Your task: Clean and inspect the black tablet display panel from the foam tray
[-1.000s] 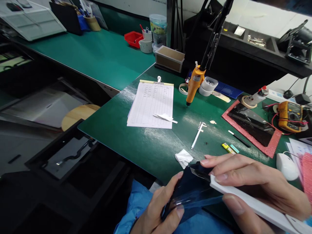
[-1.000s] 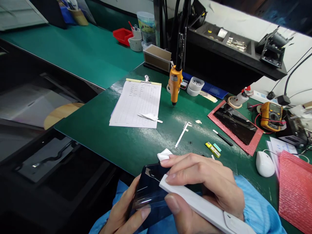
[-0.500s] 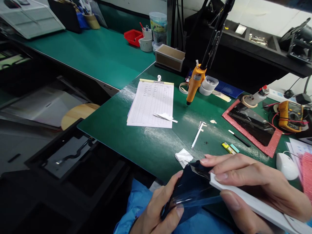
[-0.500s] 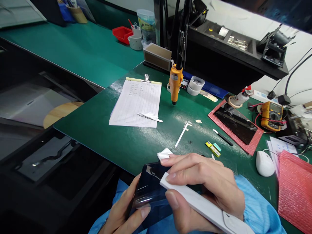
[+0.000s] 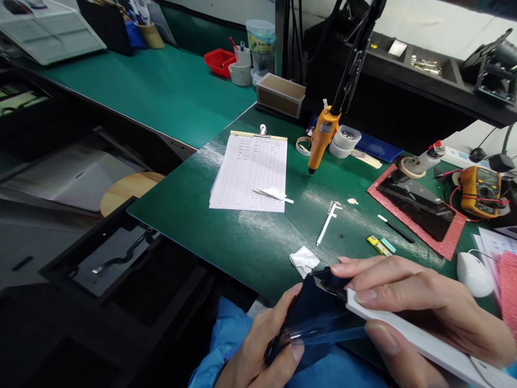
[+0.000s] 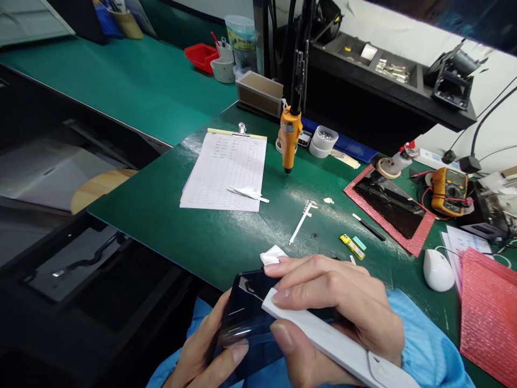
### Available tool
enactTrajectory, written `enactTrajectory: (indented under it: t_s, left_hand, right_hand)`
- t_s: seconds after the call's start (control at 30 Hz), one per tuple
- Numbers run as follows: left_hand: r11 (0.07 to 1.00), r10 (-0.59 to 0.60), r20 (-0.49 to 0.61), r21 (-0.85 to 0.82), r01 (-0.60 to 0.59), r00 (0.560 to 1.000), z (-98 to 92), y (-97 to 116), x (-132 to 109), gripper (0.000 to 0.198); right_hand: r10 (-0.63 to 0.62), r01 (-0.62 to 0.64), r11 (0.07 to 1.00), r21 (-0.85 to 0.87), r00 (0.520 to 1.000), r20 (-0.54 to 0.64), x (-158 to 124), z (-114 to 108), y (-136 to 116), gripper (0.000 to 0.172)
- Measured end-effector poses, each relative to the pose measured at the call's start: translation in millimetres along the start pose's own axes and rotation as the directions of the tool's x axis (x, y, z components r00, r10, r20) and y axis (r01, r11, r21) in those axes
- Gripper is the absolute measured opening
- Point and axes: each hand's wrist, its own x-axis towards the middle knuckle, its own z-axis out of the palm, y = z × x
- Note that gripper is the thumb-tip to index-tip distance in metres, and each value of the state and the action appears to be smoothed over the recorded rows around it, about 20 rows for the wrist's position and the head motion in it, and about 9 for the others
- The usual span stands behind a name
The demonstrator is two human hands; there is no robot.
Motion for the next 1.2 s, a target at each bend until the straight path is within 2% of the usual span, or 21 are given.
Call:
enactTrajectory:
  t_s: [0.37,0.67,1.03,1.2]
  left_hand:
    - [0.999,0.047,-0.026,0.020,-0.047,0.999,2.0,6.2,1.3,0.052]
    - [0.998,0.029,-0.016,0.056,-0.029,0.999,-0.1,4.4,-0.7,0.052]
    - [0.997,0.018,-0.009,0.080,-0.017,1.000,-0.7,-0.2,-2.0,0.051]
    - [0.997,0.043,-0.010,0.068,-0.042,0.999,0.9,2.0,-0.7,0.051]
  right_hand:
    - [0.010,-0.011,0.999,0.036,1.000,0.021,0.0,-0.1,-1.9,0.017]
    - [0.043,-0.043,0.999,0.002,0.997,-0.056,-1.0,4.7,-3.9,0.023]
    - [-0.002,0.002,1.000,-0.015,1.000,0.007,-0.4,-0.2,-2.9,0.016]
    - [0.005,-0.004,1.000,-0.024,1.000,0.016,0.9,-0.2,-2.7,0.020]
